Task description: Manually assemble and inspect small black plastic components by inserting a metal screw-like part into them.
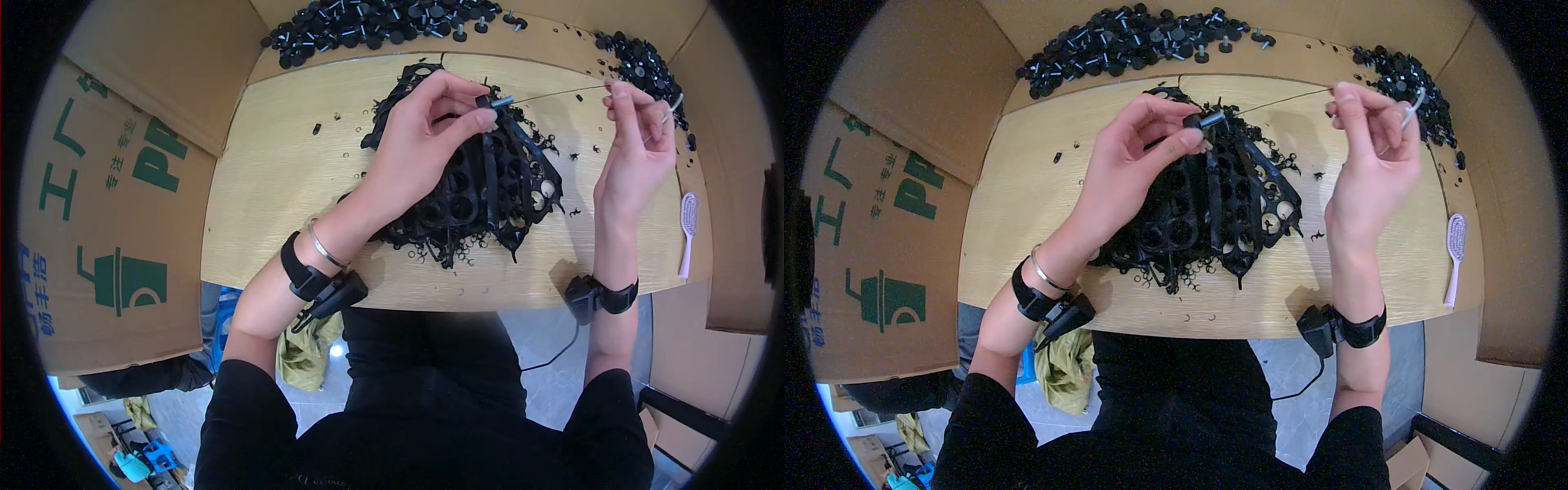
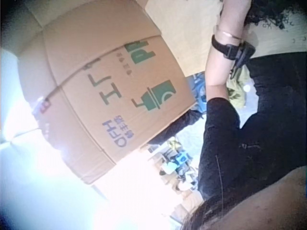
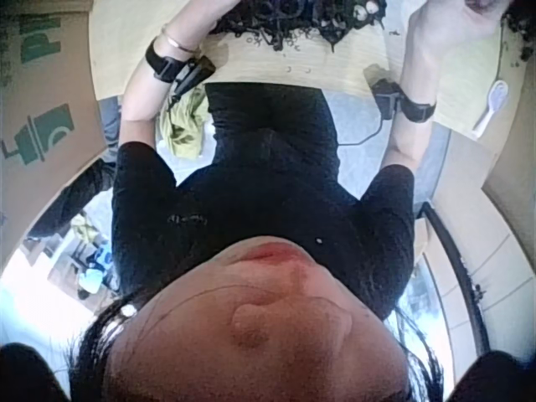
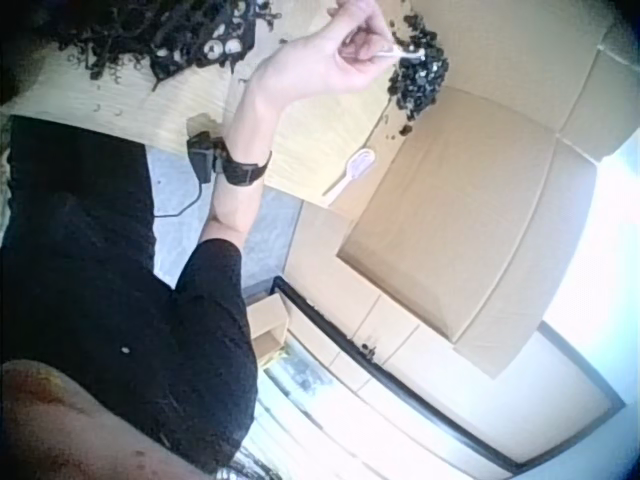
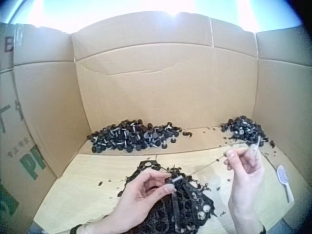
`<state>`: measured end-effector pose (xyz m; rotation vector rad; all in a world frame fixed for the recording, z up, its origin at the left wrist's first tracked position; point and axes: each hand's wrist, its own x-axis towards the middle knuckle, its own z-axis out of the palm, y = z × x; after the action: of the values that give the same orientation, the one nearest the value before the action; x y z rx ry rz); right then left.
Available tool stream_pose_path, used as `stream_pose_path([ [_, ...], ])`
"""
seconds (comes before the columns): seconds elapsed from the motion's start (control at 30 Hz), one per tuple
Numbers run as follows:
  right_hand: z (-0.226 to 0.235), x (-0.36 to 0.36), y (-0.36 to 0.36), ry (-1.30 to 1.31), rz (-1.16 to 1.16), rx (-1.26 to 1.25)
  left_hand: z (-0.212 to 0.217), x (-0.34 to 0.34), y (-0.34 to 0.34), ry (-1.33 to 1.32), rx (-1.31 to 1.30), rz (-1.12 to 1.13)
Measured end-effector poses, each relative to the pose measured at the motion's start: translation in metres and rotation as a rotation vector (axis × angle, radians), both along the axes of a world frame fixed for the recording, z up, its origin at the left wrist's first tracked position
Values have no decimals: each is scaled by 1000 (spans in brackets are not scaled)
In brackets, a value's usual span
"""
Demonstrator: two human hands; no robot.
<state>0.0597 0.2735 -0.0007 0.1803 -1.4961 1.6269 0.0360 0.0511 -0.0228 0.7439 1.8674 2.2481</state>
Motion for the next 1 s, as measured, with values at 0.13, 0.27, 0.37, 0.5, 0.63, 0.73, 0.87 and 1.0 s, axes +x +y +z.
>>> stream_pose_path([
  [0.13,4,0,4,41,-67,-48,-1,0,1,100,-89,57],
  [0.27,3,1,6,45,-130,-37,-1,0,-2,-38,-85,-20],
  [0.37,2,-1,11,66,-173,-32,-1,0,-1,11,-162,-1],
  [0.5,3,-4,19,99,-217,-44,-1,2,0,67,-118,-17],
  [0.63,8,-4,16,29,-254,22,1,3,0,89,-23,-86],
  [0.73,8,1,3,-302,24,149,2,3,2,35,56,-126],
  [0.87,8,11,-17,-314,527,236,1,0,-1,-62,111,-173],
  [1.0,6,21,-30,-287,638,293,-2,-2,-5,-185,117,-320],
])
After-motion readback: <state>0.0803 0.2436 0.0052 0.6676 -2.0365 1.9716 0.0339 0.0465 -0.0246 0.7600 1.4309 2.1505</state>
